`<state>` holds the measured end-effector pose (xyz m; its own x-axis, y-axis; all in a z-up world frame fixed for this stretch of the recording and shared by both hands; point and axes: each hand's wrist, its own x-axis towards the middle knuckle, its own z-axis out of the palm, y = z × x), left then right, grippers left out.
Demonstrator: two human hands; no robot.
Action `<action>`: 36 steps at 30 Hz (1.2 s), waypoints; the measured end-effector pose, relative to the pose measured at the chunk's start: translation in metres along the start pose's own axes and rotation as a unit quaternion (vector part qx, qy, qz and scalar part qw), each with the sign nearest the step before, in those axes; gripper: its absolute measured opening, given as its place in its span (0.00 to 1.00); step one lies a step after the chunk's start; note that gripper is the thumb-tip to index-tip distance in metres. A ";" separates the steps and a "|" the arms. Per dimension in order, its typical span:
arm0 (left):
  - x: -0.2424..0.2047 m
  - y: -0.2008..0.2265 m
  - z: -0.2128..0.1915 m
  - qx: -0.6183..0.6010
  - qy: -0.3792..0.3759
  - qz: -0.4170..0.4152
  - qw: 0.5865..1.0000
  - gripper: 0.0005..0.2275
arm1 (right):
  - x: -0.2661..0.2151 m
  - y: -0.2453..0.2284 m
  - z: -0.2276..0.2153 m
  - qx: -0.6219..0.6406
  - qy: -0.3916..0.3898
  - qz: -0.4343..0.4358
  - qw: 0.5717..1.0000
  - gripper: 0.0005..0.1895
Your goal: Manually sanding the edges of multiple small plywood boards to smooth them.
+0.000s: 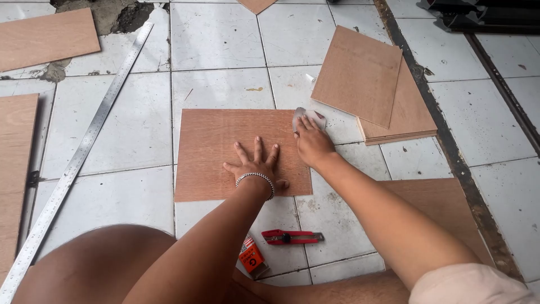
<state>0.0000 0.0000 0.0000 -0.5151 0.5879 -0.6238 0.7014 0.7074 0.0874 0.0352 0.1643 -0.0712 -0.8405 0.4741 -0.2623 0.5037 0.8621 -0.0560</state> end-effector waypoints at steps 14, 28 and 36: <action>-0.027 0.000 0.010 -0.057 0.060 -0.047 0.995 0.33 | -0.211 -0.004 -0.040 0.374 0.142 0.117 0.909 0.21; -0.027 0.041 0.022 -0.129 0.082 -0.089 0.984 0.38 | -0.190 -0.008 -0.035 0.417 0.109 0.210 0.878 0.21; 0.042 -0.001 0.034 0.083 0.049 0.090 0.991 0.51 | -0.178 0.002 -0.028 0.420 0.114 0.217 0.874 0.21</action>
<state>-0.0057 0.0104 -0.0533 -0.4144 0.7394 -0.5306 0.8532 0.5186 0.0564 0.1804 0.0862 0.0025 -0.5040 0.8295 -0.2407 0.6731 0.2027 -0.7112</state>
